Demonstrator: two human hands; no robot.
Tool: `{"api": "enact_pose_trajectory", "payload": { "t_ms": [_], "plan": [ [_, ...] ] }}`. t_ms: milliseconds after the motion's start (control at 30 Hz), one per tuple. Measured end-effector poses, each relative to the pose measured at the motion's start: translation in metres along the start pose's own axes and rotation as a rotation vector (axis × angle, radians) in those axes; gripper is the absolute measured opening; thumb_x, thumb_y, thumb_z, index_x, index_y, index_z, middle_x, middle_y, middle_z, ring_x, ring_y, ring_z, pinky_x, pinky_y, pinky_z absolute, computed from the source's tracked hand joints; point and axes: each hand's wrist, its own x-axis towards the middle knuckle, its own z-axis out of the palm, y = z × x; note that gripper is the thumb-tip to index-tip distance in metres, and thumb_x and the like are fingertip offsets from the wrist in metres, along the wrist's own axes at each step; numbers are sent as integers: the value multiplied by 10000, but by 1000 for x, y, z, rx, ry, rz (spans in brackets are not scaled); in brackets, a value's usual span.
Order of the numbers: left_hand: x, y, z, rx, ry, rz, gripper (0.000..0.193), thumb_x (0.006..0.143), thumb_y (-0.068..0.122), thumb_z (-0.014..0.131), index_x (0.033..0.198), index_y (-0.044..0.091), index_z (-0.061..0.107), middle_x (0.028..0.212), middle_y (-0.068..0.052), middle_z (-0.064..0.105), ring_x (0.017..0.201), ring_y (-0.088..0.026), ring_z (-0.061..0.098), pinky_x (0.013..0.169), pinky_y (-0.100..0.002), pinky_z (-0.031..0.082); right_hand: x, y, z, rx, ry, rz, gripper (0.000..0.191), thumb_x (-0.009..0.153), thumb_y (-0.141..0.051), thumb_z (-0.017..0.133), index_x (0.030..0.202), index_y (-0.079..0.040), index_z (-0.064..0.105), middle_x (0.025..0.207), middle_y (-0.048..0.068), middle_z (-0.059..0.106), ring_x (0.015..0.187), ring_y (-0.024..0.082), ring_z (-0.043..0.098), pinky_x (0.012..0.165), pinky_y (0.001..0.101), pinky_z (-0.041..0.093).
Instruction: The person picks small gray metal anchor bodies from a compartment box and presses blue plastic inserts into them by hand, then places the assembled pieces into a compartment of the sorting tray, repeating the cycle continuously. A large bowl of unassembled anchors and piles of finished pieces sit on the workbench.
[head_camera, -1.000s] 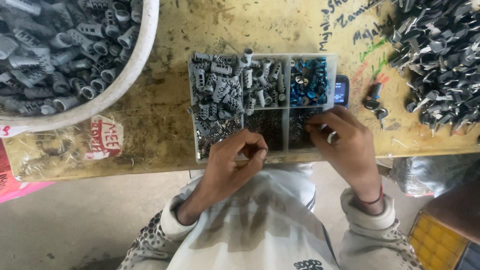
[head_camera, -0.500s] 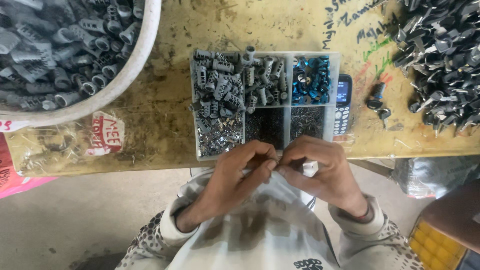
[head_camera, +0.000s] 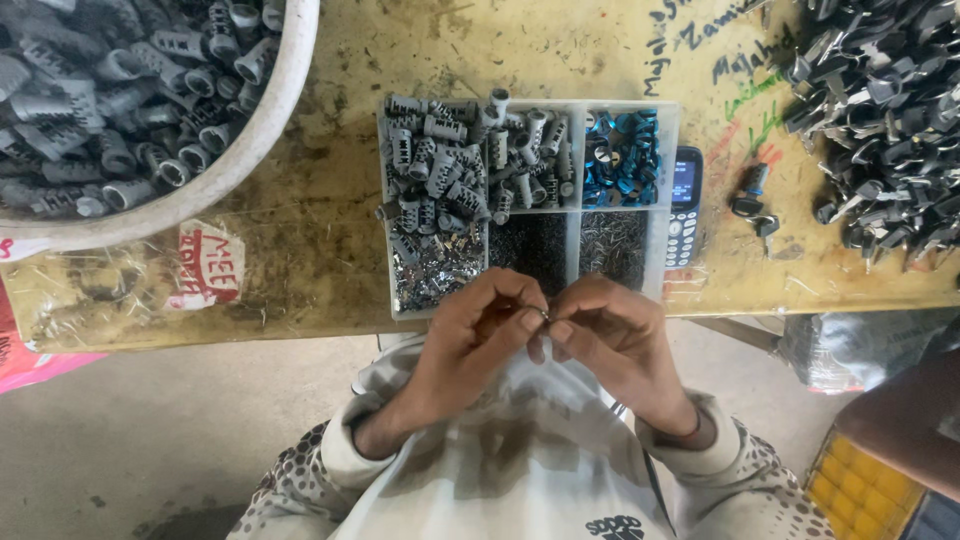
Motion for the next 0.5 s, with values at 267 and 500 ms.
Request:
{"api": "enact_pose_trajectory", "payload": {
  "t_ms": [267, 500],
  "plan": [
    [0, -8, 2, -49, 6, 102, 79, 1079, -14, 553, 1157, -24, 540, 1041, -91, 625, 851, -110, 650, 734, -246, 583, 3, -6, 6, -98, -33, -101, 84, 1000, 89, 630, 1076, 58, 612, 1009, 113, 626, 885, 203, 717, 747, 310, 578],
    [-3, -6, 1, 15, 21, 89, 94, 1078, -16, 577, 1165, -29, 542, 1056, -97, 630, 878, -108, 650, 756, -240, 576, 2, -1, 8, -84, 13, -107, 119, 979, 96, 642, 1087, 51, 619, 1018, 111, 638, 882, 199, 720, 745, 309, 591]
  ]
}}
